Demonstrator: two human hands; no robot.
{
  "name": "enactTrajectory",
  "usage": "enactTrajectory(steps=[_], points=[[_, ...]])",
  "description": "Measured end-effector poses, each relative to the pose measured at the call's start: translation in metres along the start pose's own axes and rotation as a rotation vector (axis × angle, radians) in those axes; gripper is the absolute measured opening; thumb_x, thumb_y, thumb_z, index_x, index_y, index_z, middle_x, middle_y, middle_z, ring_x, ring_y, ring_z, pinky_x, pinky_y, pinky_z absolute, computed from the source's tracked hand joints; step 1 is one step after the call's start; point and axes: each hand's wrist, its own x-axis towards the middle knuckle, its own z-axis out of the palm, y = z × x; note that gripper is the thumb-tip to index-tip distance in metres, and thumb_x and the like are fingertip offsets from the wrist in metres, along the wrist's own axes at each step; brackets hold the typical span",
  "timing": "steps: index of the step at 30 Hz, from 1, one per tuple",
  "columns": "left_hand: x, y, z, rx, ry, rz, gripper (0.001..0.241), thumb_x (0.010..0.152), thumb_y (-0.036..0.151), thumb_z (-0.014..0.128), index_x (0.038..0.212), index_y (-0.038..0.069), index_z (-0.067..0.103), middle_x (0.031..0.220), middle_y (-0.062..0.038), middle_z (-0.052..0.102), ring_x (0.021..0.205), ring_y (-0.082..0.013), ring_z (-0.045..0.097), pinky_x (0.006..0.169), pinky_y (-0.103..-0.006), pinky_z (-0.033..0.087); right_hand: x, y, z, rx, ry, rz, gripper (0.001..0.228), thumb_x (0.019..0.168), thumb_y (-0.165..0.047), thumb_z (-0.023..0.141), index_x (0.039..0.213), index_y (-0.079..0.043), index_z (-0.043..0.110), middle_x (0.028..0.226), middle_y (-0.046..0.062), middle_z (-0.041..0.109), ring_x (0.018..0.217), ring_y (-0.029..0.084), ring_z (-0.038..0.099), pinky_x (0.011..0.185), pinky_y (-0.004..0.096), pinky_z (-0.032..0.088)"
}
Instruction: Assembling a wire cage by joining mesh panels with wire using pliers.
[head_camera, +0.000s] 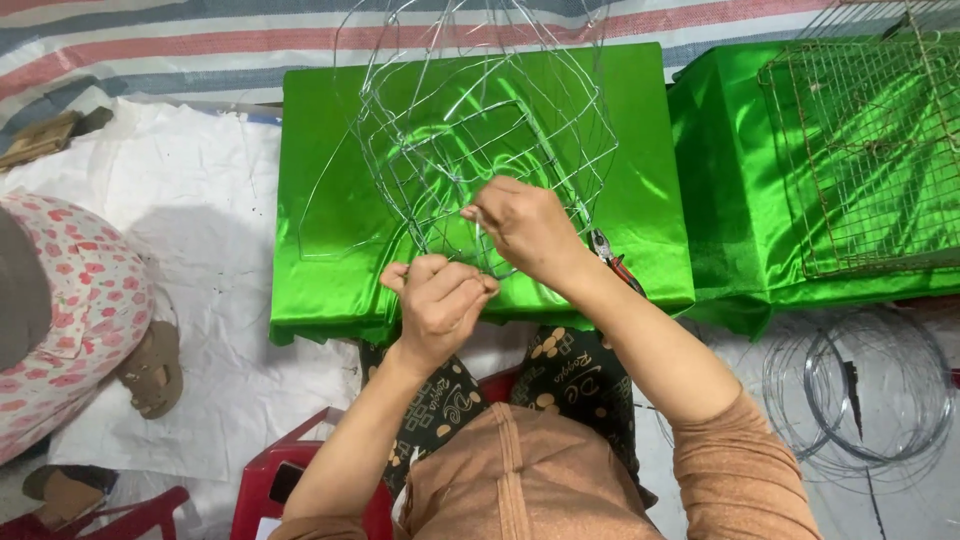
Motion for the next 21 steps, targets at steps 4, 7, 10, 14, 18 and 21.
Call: enactTrajectory(steps=[4,7,10,14,18,21], points=[[-0.013,-0.004,0.012,0.008,-0.004,-0.079,0.023,0.101,0.033,0.066,0.082,0.021,0.068,0.086,0.008,0.059,0.087,-0.0177,0.05,0.087,-0.0455,0.023,0.005,-0.015,-0.004,-0.087,-0.365,0.285,0.03,0.092,-0.016,0.069,0.069,0.002,0.062,0.069,0.022,0.066,0.065,0.048,0.067,0.061,0.061,0.055],[-0.002,-0.001,0.006,0.088,0.003,-0.103,0.022,0.1,0.037,0.067,0.084,0.022,0.07,0.09,0.005,0.052,0.091,-0.0218,0.047,0.084,-0.0452,0.025,0.002,-0.01,0.006,-0.069,-0.349,0.284,0.025,0.092,-0.011,0.068,0.072,0.004,0.068,0.07,0.025,0.068,0.066,0.049,0.07,0.063,0.061,0.058],[0.007,0.002,-0.005,0.012,-0.027,-0.201,0.012,0.096,0.029,0.07,0.093,0.018,0.073,0.111,-0.001,0.053,0.101,-0.0267,0.057,0.087,-0.0415,0.045,-0.009,-0.005,0.008,-0.128,-0.084,0.025,0.018,0.096,-0.016,0.07,0.104,-0.001,0.075,0.102,0.018,0.073,0.096,0.037,0.071,0.082,0.042,0.06],[0.015,-0.003,-0.012,-0.023,-0.076,-0.249,0.013,0.093,0.019,0.075,0.099,0.008,0.071,0.119,-0.012,0.046,0.098,-0.0283,0.06,0.084,-0.0424,0.057,-0.029,0.001,0.02,-0.084,0.061,-0.105,0.02,0.098,-0.012,0.068,0.114,0.0,0.071,0.112,0.016,0.07,0.109,0.036,0.066,0.097,0.042,0.055],[0.007,-0.014,-0.006,0.048,-0.153,-0.261,0.021,0.096,0.03,0.073,0.092,0.012,0.066,0.103,-0.005,0.057,0.095,-0.0232,0.065,0.077,-0.0391,0.05,-0.044,0.002,0.03,-0.048,0.089,-0.073,0.012,0.101,-0.009,0.063,0.108,-0.006,0.072,0.106,0.01,0.072,0.104,0.029,0.069,0.092,0.039,0.058],[-0.004,-0.026,-0.001,0.053,-0.124,-0.264,0.016,0.097,0.031,0.073,0.093,0.018,0.065,0.088,0.003,0.066,0.083,-0.0177,0.069,0.078,-0.0363,0.048,-0.044,0.003,0.032,-0.079,0.143,-0.091,0.019,0.103,-0.013,0.06,0.119,-0.012,0.071,0.101,0.007,0.071,0.09,0.026,0.07,0.081,0.038,0.059]])
